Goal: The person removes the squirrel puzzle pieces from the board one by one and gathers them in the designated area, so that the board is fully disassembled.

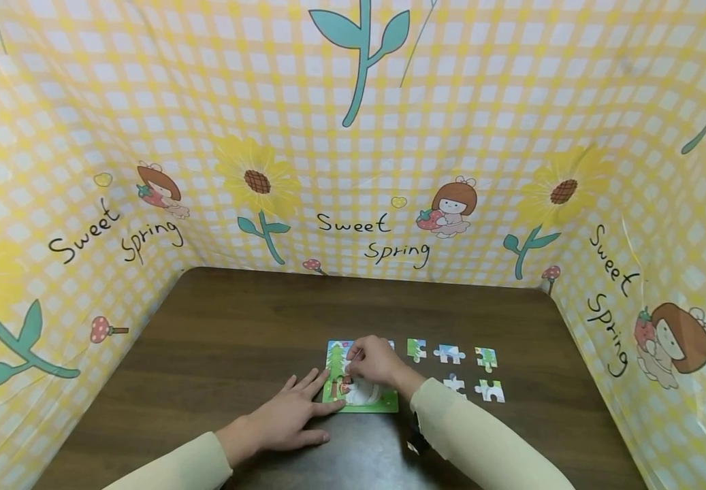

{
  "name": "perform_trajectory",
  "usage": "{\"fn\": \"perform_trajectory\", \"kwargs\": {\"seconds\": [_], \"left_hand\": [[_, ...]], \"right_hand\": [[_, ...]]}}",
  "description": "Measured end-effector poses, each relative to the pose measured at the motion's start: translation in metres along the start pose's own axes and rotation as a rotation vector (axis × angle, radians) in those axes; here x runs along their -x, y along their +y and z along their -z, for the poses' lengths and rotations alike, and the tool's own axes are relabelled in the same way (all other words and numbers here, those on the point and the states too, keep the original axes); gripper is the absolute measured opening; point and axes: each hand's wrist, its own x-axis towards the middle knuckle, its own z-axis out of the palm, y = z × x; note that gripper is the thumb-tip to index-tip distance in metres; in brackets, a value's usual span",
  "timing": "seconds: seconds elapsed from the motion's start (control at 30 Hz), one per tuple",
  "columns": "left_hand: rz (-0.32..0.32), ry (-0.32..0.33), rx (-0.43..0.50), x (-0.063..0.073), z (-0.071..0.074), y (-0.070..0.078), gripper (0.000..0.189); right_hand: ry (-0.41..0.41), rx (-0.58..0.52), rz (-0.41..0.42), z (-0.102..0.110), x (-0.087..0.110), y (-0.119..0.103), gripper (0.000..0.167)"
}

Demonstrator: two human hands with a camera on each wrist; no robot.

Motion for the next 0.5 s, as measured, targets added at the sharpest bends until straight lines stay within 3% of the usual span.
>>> {"fn": "perform_trajectory", "kwargs": {"seconds": [0.33,0.5], "left_hand": [[0.009,-0.007,0.007,-0.001,-0.002,0.000,0.060],[0.012,-0.005,0.006,-0.001,-0.004,-0.002,0.060]], "right_hand": [[0.028,-0.057,0.056,0.025,0.011,-0.003,0.004],[0.037,-0.074,0.018,0.043,0.027,0.006,0.005]]}}
